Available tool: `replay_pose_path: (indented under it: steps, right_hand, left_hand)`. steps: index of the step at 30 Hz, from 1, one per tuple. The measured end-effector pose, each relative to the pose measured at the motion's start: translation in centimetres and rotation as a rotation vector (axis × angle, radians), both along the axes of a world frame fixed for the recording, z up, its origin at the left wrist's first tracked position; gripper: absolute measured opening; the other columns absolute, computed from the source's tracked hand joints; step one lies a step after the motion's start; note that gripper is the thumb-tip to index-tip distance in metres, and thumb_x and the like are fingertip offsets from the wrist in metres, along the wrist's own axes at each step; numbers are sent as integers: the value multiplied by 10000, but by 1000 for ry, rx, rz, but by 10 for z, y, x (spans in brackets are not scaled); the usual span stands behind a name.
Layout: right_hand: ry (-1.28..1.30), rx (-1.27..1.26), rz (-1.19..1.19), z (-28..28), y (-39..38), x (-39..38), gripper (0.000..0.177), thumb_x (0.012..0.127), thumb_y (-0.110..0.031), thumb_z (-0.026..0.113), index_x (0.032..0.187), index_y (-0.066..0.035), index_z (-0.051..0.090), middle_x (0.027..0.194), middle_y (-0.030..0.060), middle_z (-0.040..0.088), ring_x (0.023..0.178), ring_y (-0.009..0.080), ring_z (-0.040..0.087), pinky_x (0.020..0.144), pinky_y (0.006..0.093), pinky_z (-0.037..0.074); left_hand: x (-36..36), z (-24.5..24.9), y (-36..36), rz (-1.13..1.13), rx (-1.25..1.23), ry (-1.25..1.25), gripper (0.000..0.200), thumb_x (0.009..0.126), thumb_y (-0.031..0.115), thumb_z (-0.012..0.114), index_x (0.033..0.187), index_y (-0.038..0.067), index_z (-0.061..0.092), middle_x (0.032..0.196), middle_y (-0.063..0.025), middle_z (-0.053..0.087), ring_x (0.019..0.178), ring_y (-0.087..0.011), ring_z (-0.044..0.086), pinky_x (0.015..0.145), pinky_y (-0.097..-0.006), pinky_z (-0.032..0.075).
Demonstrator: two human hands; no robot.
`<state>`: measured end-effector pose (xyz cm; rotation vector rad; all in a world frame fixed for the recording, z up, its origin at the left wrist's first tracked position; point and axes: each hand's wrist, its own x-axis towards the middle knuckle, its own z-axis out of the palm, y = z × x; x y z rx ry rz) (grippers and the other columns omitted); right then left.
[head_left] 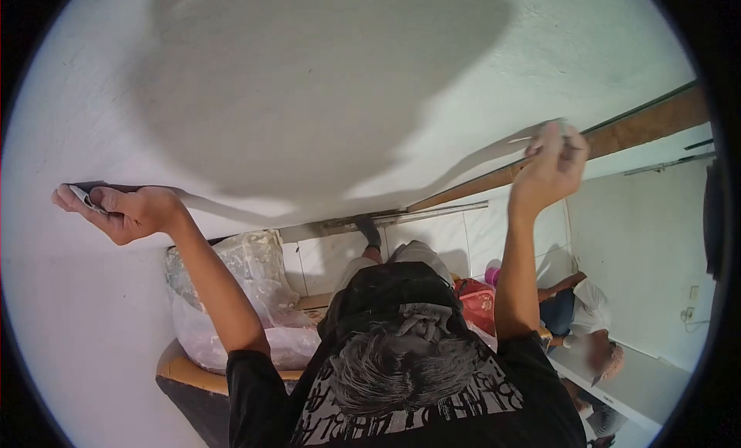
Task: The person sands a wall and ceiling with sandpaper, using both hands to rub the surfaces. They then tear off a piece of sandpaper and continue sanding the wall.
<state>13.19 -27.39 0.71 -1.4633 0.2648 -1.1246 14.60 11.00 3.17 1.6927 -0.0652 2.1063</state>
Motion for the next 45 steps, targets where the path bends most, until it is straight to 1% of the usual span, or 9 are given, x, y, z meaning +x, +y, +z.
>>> replay_pose_path:
  steps: [2,6,13,16,23,29,35,37,45]
  right_hand:
    - [4,-316,125,-11,4,-6,78,826,-27,581,884,1,536,712,48,559,592,52,478,506,180,388]
    - [49,69,-77,14,-21,3,123,816,-69,615,896,-2,551,799,55,573,625,71,486,555,205,412]
    - [55,-271,49,-3,-4,-10,80,838,-43,570,905,-13,537,694,36,542,567,57,463,490,188,379]
    - [-11,3,-62,6,-16,-2,70,845,-28,553,896,1,515,665,33,522,542,64,453,468,200,372]
    - [73,-413,211,-22,3,-26,123,811,-46,621,901,-17,542,806,29,539,662,64,481,554,188,404]
    - [-10,-142,154,6,-11,-26,125,836,-47,596,914,-7,507,788,41,542,642,52,472,544,178,398]
    - [-19,-50,191,-11,5,-35,123,841,-59,595,914,-12,509,777,27,539,622,48,463,509,168,371]
    - [10,0,199,-13,7,-39,124,839,-58,597,915,-14,509,777,24,538,624,48,466,514,168,377]
    - [-48,-34,156,-7,-2,-55,114,834,-31,588,906,-24,499,756,36,537,595,55,464,499,174,377]
  left_hand:
    - [0,2,-3,-10,-26,-6,344,891,83,423,1182,-92,483,1268,-191,469,1275,-308,330,1000,-329,313]
    - [-3,1,-3,1,-14,11,347,892,86,408,1181,-92,482,1274,-194,463,1279,-301,326,994,-324,319]
    - [-8,1,-15,-10,-40,52,389,907,130,379,1226,-83,439,1328,-223,384,1288,-308,302,1034,-353,276]
    - [-19,-26,-34,47,-191,212,433,895,98,365,1279,-100,346,1366,-245,303,1295,-328,269,1055,-374,257]
    - [-32,-118,-64,175,9,401,468,911,121,344,1318,-96,261,1398,-247,227,1308,-342,223,1071,-388,229]
    - [-19,25,-36,-21,-144,175,430,922,128,381,1280,-105,336,1379,-234,281,1305,-330,240,1082,-387,201]
    - [-27,-39,-58,174,72,315,424,927,88,355,1308,-86,290,1380,-232,271,1306,-328,231,1086,-404,207]
    - [-32,-91,-78,104,120,338,458,913,211,429,1287,-46,369,1382,-194,301,1301,-374,223,1069,-536,119]
    - [-15,34,-36,198,357,102,346,865,82,471,1182,-54,497,1252,-205,472,1228,-345,382,1063,-443,232]
